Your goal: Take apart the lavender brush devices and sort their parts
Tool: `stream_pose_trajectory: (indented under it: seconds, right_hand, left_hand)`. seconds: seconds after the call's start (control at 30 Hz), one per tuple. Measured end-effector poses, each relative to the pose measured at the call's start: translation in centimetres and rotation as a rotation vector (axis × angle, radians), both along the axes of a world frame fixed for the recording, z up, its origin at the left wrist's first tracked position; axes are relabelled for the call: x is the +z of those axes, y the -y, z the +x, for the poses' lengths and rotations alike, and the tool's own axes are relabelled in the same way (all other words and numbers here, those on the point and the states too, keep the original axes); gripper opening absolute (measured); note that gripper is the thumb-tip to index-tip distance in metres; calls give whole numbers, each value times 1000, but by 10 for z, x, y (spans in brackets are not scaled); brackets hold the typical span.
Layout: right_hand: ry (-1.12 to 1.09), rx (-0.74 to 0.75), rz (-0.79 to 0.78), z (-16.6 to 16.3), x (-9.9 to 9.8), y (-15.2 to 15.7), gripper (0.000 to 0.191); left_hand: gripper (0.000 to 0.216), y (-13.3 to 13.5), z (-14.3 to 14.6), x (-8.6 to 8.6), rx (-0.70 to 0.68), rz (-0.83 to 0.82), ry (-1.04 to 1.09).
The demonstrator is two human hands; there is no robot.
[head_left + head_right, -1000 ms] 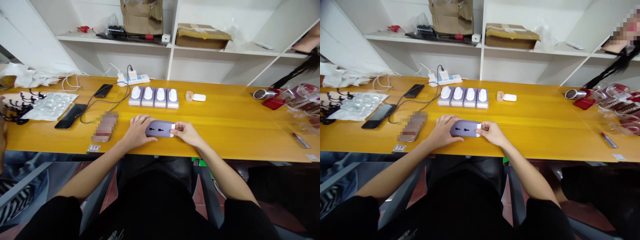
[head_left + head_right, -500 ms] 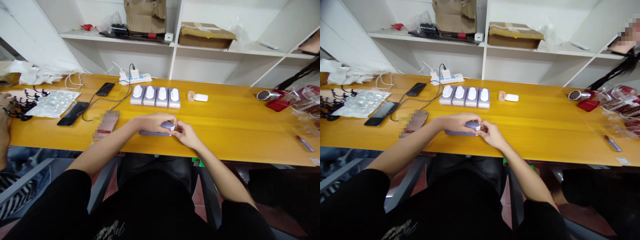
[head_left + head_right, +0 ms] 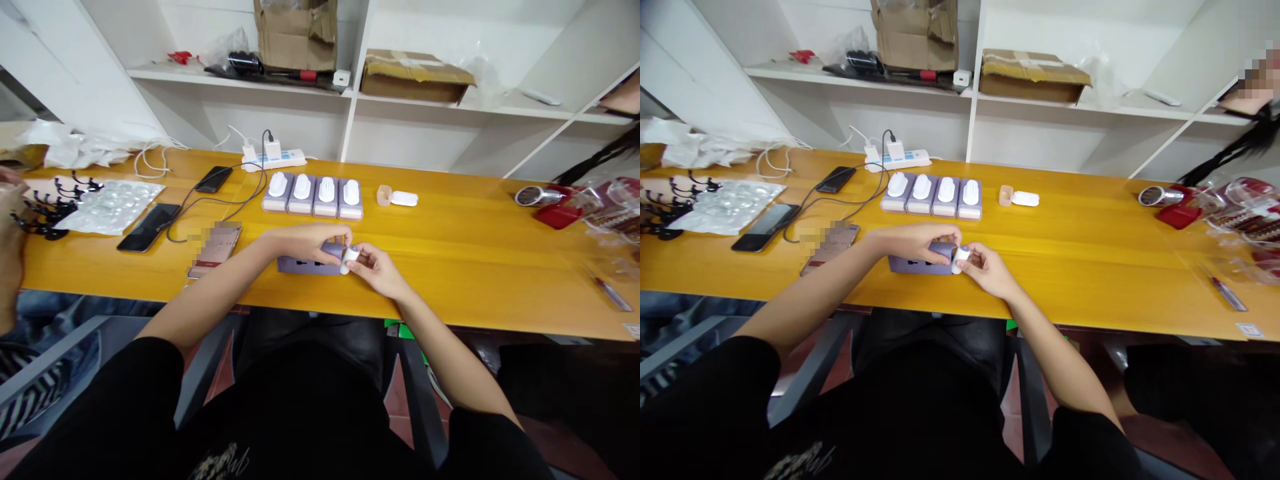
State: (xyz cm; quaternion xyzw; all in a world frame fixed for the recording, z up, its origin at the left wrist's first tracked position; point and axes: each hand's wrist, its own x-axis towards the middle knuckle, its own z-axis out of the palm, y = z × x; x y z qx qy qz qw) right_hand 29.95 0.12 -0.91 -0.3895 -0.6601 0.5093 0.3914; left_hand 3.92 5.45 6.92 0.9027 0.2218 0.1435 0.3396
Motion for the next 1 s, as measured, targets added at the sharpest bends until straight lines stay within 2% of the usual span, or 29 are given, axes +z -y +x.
stream_pose_trajectory:
  seconds: [0.1, 0.17, 0.3, 0.4, 0.47, 0.57, 0.7, 0.83, 1.0]
  right_hand:
    - [-114, -168, -124, 14, 3, -9, 52]
    - [-97, -292, -115, 36, 13, -24, 51]
    - [135, -572, 1, 102, 46, -81, 32]
    - [307, -841, -34, 151, 67, -133, 40]
    - [423, -922, -69, 174, 73, -163, 44]
    - [595, -940, -106, 190, 70, -196, 39]
    - [770, -882, -127, 189, 57, -220, 29]
    - [917, -845, -85, 183, 42, -226, 32]
    - [937, -833, -71, 186, 35, -225, 36]
  left_hand:
    - [36, -4, -5, -7, 53, -59, 32]
    - [37, -8, -7, -13, 70, -112, 57]
    - [38, -17, -2, -28, 85, -150, 75]
    - [38, -25, 5, -33, 86, -120, 50]
    - [38, -29, 10, -32, 85, -109, 26]
    - [40, -32, 15, -28, 79, -94, -16]
    - [38, -31, 17, -27, 78, -94, -56]
    - [39, -30, 16, -33, 109, -143, -45]
    - [50, -29, 9, -34, 161, -203, 27]
